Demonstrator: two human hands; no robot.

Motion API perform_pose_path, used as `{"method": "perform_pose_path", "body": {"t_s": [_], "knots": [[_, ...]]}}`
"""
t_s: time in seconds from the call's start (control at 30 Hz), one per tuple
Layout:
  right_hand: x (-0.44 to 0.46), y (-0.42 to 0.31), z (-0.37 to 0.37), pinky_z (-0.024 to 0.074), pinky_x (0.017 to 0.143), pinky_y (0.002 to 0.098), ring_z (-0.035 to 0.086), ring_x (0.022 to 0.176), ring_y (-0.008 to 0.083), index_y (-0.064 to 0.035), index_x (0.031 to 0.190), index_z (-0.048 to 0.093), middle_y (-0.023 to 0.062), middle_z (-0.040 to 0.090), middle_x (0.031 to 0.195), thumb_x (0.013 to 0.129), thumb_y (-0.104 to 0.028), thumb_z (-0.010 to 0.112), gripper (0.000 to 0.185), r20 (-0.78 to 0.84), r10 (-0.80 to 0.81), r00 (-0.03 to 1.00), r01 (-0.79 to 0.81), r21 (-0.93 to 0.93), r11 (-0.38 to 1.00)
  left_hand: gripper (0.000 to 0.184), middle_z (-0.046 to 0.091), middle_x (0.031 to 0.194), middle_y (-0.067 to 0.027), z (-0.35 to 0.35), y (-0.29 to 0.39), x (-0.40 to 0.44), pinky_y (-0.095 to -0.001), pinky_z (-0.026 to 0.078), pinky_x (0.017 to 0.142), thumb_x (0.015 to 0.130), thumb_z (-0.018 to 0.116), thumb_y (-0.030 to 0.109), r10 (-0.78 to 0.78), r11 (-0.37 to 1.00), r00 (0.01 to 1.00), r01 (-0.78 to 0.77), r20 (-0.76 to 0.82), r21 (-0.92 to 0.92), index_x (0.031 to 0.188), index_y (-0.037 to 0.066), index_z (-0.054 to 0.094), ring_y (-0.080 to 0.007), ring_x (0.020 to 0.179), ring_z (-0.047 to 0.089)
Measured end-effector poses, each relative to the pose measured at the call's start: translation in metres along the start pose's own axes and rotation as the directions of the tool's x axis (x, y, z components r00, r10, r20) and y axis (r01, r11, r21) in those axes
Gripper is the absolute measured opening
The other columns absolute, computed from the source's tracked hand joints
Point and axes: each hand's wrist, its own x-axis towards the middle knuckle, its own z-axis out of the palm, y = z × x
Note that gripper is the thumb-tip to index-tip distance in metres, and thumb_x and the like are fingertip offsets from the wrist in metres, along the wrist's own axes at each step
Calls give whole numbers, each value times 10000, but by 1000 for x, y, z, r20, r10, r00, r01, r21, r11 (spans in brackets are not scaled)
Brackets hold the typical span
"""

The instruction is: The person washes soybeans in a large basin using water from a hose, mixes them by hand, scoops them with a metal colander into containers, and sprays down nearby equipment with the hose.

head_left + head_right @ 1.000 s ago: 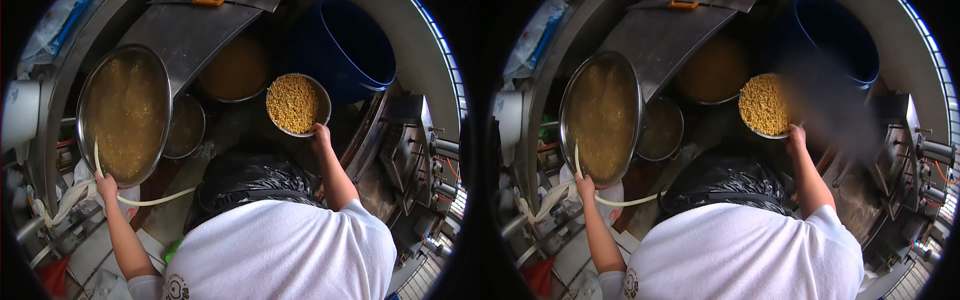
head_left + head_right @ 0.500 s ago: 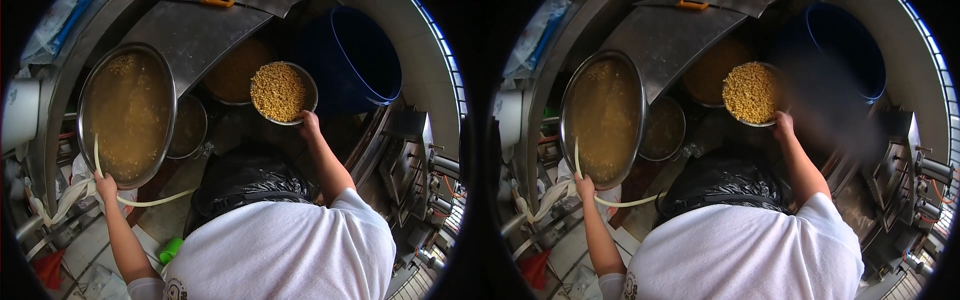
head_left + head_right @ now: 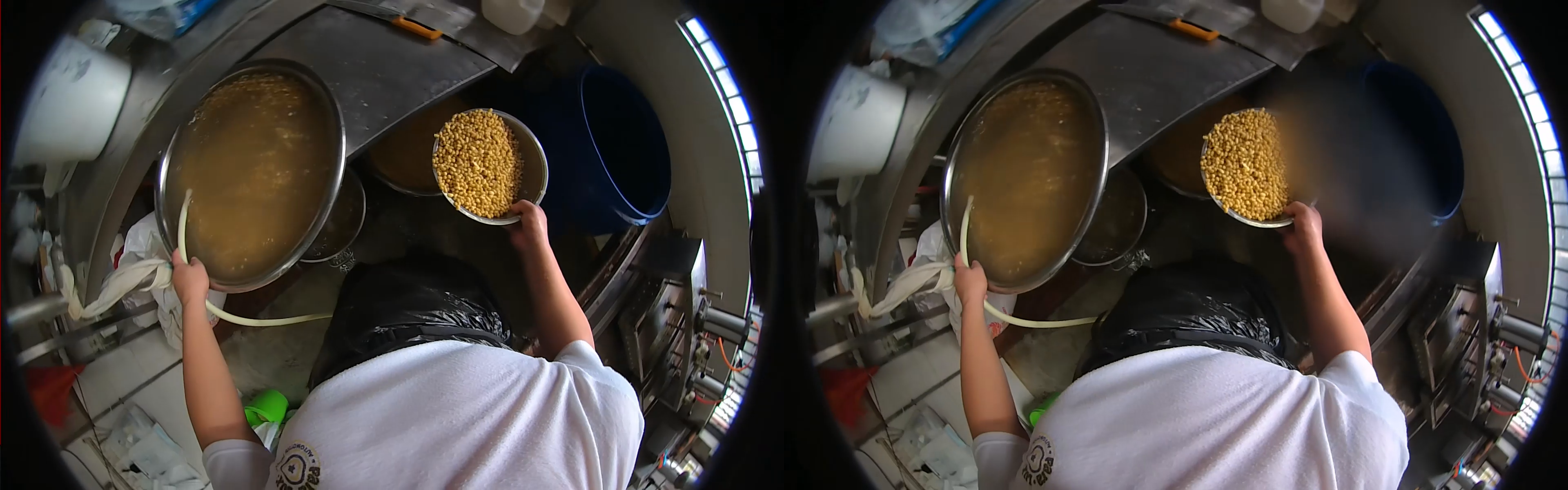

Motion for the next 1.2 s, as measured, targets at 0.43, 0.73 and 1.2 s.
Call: {"method": "perform_pose_path", "body": {"t_s": [0.43, 0.73, 1.2], "knots": [[-110, -60, 268, 544, 565, 350, 645, 815, 246, -17, 1124, 602, 125, 626, 1000, 865, -2, 593, 260, 592, -248, 767, 327, -29, 944, 453, 703, 1161, -300, -5, -8, 11, -538, 521, 953, 974, 496, 182, 73, 993, 997, -73, 4, 96, 1418, 92, 485, -479, 1093, 673], [-200, -2, 402, 516, 1000, 497, 627, 1203, 475, -73, 1543, 444, 288, 644, 1326, 871, -48, 550, 681, 830, -469, 303, 932, -360, -36, 524, 660, 1293, -280, -20, -24, -44, -546, 490, 1017, 1100, 385, 410, 122, 979, 992, -126, -33, -161, 1543, 137, 453, -484, 1172, 632], [-236, 110, 432, 507, 1085, 462, 545, 1323, 449, -290, 1679, 61, 228, 279, 1667, 938, -56, 542, 914, 996, 67, 55, 735, 5, -678, 411, 696, 915, -142, -58, -147, -206, -340, 518, 792, 1084, 543, 308, 147, 828, 989, -138, -27, -544, 1419, 80, 611, -200, 795, 633]]}}
